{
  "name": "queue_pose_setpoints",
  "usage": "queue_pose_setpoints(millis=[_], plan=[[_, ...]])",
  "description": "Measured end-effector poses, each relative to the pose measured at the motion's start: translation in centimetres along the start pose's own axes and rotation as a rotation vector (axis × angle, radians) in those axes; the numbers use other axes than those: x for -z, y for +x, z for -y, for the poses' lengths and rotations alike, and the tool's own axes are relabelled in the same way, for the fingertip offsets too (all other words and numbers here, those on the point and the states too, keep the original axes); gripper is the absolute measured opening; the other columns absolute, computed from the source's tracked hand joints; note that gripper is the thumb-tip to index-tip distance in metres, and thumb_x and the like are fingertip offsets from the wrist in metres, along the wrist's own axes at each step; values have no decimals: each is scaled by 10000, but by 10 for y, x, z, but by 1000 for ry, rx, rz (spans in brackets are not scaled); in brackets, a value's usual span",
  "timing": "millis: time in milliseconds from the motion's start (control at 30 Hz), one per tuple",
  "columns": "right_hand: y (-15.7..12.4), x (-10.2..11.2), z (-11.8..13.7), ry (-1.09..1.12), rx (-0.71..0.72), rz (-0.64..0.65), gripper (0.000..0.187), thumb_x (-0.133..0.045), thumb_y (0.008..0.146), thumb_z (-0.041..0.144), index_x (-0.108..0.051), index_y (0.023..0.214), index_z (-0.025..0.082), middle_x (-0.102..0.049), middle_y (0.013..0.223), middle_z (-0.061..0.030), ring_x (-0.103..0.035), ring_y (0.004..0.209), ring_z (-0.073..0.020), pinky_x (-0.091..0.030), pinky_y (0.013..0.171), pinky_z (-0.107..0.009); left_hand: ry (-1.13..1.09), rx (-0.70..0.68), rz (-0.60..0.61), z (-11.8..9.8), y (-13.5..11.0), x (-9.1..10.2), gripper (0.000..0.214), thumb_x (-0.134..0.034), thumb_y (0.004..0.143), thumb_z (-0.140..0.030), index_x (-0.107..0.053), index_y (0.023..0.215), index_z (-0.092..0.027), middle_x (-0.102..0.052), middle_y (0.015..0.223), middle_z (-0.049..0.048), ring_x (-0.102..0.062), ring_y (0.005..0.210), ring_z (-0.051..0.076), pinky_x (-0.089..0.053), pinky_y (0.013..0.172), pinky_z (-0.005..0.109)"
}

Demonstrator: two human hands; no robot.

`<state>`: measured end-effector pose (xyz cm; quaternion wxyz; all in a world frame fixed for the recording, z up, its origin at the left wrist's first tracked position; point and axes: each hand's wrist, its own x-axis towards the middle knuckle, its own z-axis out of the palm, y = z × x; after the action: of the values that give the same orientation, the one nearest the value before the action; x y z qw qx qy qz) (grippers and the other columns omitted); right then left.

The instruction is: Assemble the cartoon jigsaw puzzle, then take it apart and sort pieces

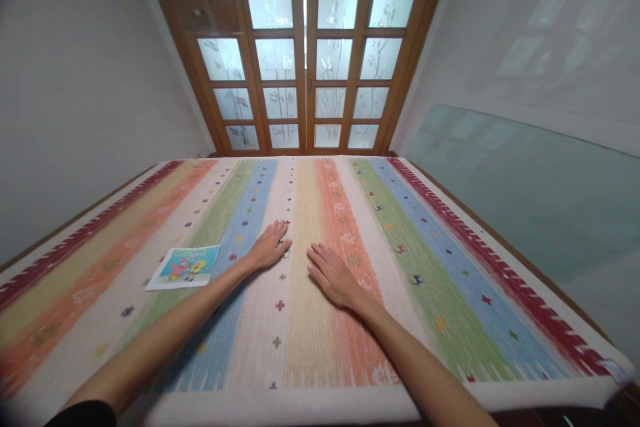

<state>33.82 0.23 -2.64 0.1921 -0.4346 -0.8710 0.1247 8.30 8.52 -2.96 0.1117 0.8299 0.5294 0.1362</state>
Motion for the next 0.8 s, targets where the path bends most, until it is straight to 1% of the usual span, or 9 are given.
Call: queue_pose_setpoints(millis=[100, 267, 467, 600, 733, 800], plan=[[0, -2, -3, 49, -10, -25, 624, -230, 1091, 501, -497, 1516, 130, -433, 1593, -167, -384, 1494, -284, -297, 1238, -547, -9, -53, -1, -15, -7, -5, 618, -359, 1033, -455, -406, 1532, -95, -306, 1649, 174, -215, 1558, 293, -189, 1272, 485], [0, -5, -6, 69, -8, -63, 641, -204, 1089, 503, -496, 1515, 122, -459, 1571, -194, -383, 1493, -302, -309, 1224, -585, -29, -115, 1, -38, -20, -10, 595, -354, 1045, -457, -445, 1503, -88, -353, 1627, 183, -246, 1550, 292, -201, 1275, 486], [1, -6, -6, 72, -2, -68, 622, -204, 1091, 496, -473, 1534, 152, -472, 1568, -173, -409, 1479, -283, -333, 1221, -553, -69, -172, -3, -63, -36, -15, 601, -353, 1054, -486, -451, 1501, -96, -352, 1627, 186, -258, 1546, 287, -199, 1281, 475], [0, -10, -10, 99, -2, -101, 607, -223, 1091, 496, -444, 1555, 172, -471, 1571, -162, -410, 1478, -280, -335, 1221, -553, -114, -176, -13, -73, -40, -19, 592, -359, 1055, -472, -426, 1515, -105, -347, 1628, 189, -258, 1546, 291, -214, 1275, 500], [0, -13, -12, 137, 17, -154, 602, -237, 1091, 501, -458, 1549, 180, -482, 1562, -164, -420, 1470, -284, -342, 1215, -562, -186, -170, -28, -77, -42, -18, 591, -458, 1022, -432, -419, 1518, -111, -390, 1610, 179, -292, 1534, 290, -228, 1277, 481], [0, -13, -11, 144, 24, -160, 603, -237, 1091, 502, -471, 1539, 173, -489, 1556, -166, -422, 1468, -283, -339, 1217, -562, -229, -159, -44, -78, -43, -16, 587, -484, 1011, -421, -429, 1510, -117, -428, 1590, 174, -331, 1519, 292, -243, 1272, 480]])
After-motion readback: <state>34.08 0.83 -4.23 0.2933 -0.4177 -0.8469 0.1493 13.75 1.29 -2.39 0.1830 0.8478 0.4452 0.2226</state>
